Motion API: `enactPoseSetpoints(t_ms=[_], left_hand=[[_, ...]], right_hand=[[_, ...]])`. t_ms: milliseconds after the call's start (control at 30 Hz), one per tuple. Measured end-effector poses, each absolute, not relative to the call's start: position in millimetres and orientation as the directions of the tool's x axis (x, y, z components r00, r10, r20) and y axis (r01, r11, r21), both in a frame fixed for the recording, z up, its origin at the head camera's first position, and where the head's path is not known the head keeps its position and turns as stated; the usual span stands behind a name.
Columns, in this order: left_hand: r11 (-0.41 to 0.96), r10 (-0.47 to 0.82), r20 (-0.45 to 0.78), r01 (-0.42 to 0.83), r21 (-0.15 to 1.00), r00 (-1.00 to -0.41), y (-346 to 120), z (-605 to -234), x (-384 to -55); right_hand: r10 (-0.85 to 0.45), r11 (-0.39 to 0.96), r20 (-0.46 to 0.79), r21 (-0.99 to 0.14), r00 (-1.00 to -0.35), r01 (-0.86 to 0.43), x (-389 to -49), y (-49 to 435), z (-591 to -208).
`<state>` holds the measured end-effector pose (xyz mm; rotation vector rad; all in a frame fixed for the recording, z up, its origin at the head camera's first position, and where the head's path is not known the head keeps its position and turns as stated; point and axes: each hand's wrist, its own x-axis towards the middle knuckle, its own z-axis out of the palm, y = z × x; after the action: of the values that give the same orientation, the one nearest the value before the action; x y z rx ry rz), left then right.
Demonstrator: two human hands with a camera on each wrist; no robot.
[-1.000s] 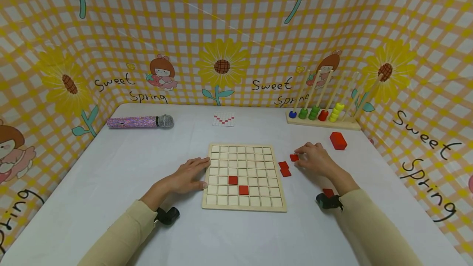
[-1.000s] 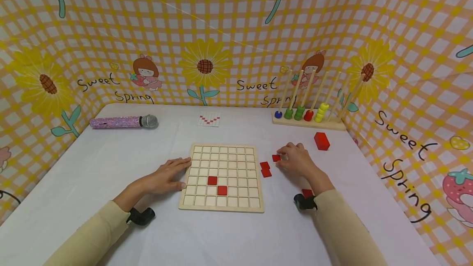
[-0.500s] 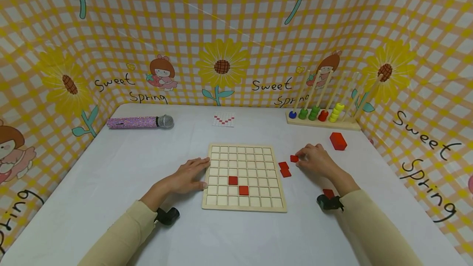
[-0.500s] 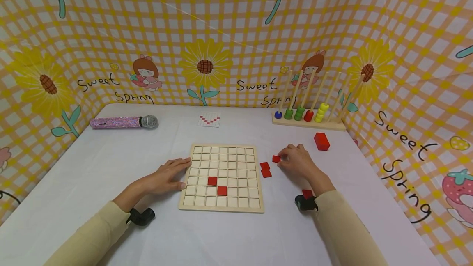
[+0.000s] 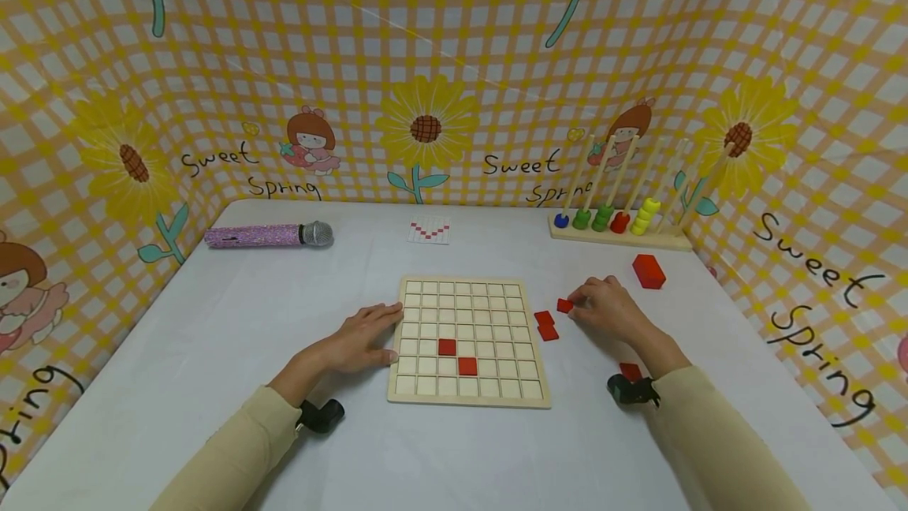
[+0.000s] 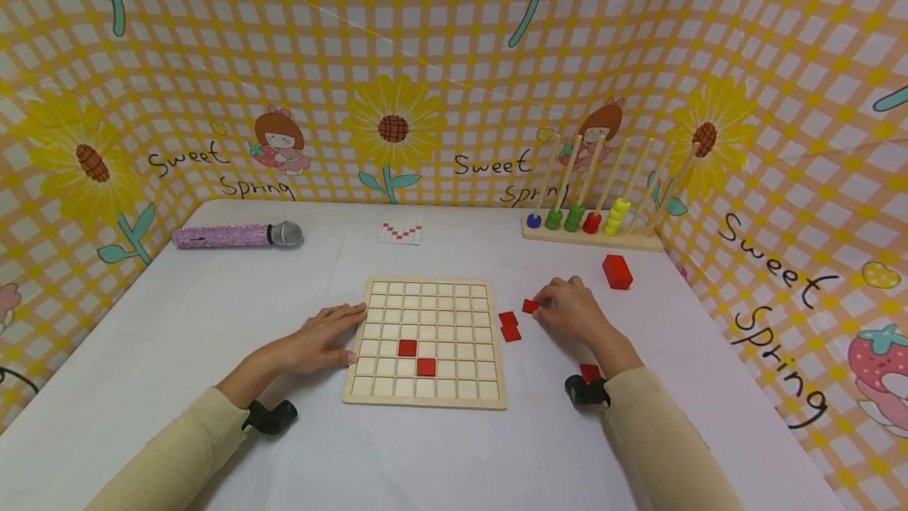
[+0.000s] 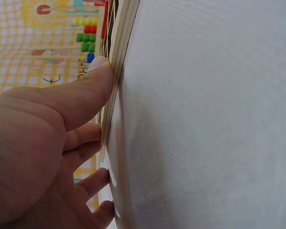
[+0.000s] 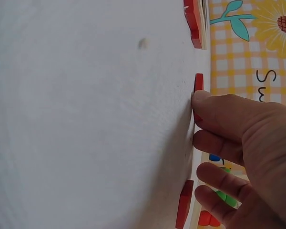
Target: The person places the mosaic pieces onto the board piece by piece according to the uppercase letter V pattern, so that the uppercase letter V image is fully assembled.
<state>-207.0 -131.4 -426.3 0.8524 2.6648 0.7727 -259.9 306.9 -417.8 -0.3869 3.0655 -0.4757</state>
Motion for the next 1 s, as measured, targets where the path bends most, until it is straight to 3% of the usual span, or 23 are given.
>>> enactPoseSetpoints(t_ms=[1000], left_hand=[[0.684,0.602,-0.053,0.48,0.55,-0.797,-132.4,-428.5,-207.1]], right_hand=[[-0.341,0.865,0.13,-0.345,-0.931,-0.365,-224.6,253.2,-396.0]])
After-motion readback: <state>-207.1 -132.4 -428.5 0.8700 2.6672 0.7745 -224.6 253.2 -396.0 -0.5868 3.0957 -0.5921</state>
